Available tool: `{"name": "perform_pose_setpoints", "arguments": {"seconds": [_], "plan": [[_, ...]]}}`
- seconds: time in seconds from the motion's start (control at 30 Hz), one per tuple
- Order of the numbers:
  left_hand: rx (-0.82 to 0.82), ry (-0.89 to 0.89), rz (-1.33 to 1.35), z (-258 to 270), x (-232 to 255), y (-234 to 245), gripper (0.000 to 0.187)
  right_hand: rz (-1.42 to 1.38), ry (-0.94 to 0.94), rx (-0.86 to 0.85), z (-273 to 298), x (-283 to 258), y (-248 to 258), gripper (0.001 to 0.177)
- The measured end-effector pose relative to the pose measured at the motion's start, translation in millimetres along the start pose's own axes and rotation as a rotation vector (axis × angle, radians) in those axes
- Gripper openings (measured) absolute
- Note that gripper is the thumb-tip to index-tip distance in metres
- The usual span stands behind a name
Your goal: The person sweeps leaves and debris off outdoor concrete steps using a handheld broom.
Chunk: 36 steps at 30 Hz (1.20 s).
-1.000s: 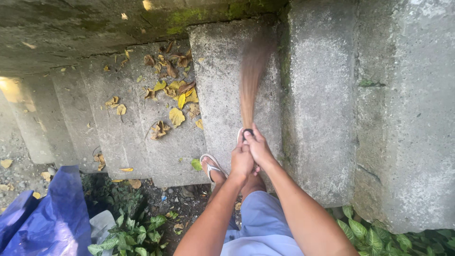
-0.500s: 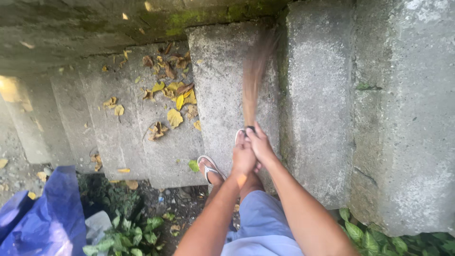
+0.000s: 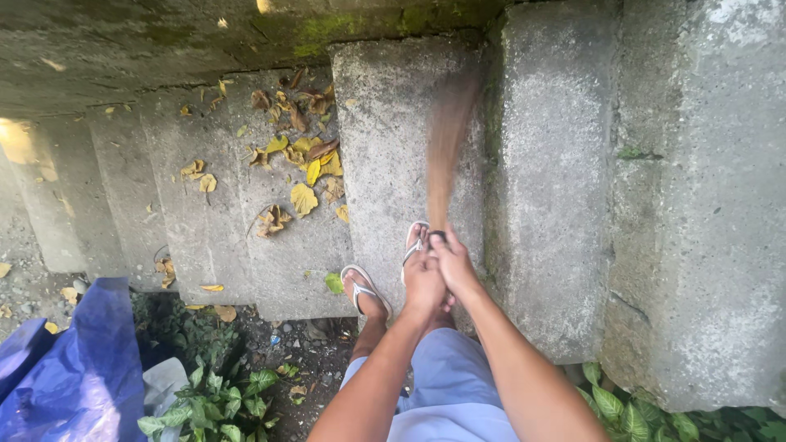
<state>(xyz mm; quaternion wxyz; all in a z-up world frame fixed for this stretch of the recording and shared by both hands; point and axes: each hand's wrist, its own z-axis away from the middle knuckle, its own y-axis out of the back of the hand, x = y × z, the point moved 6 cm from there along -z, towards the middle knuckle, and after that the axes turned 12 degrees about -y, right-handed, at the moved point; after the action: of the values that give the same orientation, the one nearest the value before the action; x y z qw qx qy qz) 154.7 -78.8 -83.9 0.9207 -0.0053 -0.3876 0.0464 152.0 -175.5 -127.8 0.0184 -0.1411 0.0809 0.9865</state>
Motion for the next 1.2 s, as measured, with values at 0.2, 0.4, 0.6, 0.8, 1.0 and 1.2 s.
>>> {"name": "perform_pose_setpoints", "arguments": {"seconds": [0.2,0.4,0.6,0.8,1.0,1.2], "plan": [[0.037,0.101,-0.057,12.5,-25.3,14.9,0.047,-0.108,0.284,-0.070,-15.4,12.6,-12.2,0.065],[0.085,-0.779,-0.572,-17.7,-34.7,-10.3,0.030,-0.021,-0.013,0.122,-1.4,-1.0,23.8,0.068],[0.041,0.082,-0.051,-11.3,-5.2,4.9,0.052,-0.007,0.208,-0.073,-46.1,-6.4,-13.3,0.068],[0.033,-0.406,-0.024,16.9,25.4,-3.9,0.050,-0.008,0.506,-0.013,-26.5,16.3,8.4,0.062],[0.028,-0.101,-0.220,-18.6,-1.9,-9.2,0.049,-0.103,0.002,0.000,-34.9,2.5,9.5,0.065],[0.094,0.066,0.017,10.1,8.4,9.5,0.050,0.025,0.400,-0.090,-19.2,-6.5,-15.3,0.062]]}}
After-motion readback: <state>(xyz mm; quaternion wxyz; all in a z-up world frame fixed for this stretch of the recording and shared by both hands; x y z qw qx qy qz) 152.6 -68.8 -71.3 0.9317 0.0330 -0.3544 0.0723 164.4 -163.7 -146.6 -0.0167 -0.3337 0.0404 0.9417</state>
